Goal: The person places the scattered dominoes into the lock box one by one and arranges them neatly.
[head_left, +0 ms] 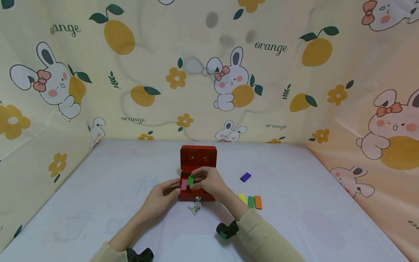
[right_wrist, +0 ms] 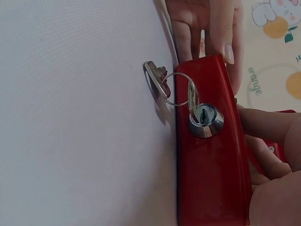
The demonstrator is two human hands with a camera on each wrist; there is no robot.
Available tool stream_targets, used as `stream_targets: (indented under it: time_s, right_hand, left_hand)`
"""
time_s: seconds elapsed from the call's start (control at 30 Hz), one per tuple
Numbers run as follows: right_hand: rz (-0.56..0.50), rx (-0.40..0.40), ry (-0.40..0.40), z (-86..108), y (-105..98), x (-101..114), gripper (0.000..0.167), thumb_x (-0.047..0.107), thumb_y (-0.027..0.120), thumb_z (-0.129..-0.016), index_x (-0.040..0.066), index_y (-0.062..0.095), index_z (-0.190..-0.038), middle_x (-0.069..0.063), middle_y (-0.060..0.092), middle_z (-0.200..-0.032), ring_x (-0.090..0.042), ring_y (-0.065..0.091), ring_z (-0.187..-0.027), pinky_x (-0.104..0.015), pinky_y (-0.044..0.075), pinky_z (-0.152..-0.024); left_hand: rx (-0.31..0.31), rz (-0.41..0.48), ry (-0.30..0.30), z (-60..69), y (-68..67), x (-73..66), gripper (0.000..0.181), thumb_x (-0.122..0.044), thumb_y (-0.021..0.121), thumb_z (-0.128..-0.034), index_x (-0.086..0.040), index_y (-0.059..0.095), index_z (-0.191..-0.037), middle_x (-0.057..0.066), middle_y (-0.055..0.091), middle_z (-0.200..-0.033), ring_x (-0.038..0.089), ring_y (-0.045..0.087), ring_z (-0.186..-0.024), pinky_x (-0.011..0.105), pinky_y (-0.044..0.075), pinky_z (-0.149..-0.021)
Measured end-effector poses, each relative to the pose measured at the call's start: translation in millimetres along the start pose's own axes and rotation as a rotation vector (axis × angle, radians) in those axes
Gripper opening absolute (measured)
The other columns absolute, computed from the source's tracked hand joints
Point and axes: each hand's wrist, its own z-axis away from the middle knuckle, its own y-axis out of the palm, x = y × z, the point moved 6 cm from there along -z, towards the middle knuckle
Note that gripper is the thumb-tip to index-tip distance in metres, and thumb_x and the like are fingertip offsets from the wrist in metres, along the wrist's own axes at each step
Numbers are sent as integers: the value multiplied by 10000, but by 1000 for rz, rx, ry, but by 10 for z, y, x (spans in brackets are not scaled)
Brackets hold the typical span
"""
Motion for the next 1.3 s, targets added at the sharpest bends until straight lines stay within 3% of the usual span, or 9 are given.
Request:
stream_targets:
  time_s: [0.3, 0.6, 1.07, 1.3]
  right_hand:
    - [-3, 28, 14, -25, 19, -18, 355, -1, 785, -754, 81, 671, -1080, -49, 670, -1036, -213, 628, -943, -338, 529, -863]
    - [-1, 38, 19, -51, 34, -20, 376, -22, 787, -742, 60, 665, -1088, -68, 673, -1040, -216, 634, -930, -334, 535, -852]
    - [58, -27, 79, -47, 47, 5, 368, -26, 787, -740, 38, 647, -1074, -68, 676, -997, -212, 639, -922, -401, 506, -908]
    - [134, -49, 62, -50, 60, 9, 347, -22, 789, -737, 37, 658, -1053, -61, 685, -977, -221, 618, -938, -434, 490, -928]
  left_hand:
    - [-13, -10, -32, -24, -4, 34, 437, -200, 628, -937, -126, 547, -1360, 66, 564, -1327, 272, 478, -1265, 489, 386, -1026]
    - [-17, -7, -20, -9, -6, -13, 443, -182, 620, -941, -86, 533, -1365, 109, 551, -1337, 302, 471, -1268, 507, 380, -1025]
    - [-12, 16, -7, -15, -6, 14, 452, -208, 633, -933, -102, 540, -1361, 95, 550, -1342, 282, 477, -1265, 494, 384, -1026]
    - [-12, 0, 4, -9, -1, 9, 452, -201, 630, -934, -103, 536, -1365, 83, 554, -1339, 281, 485, -1258, 486, 394, -1019]
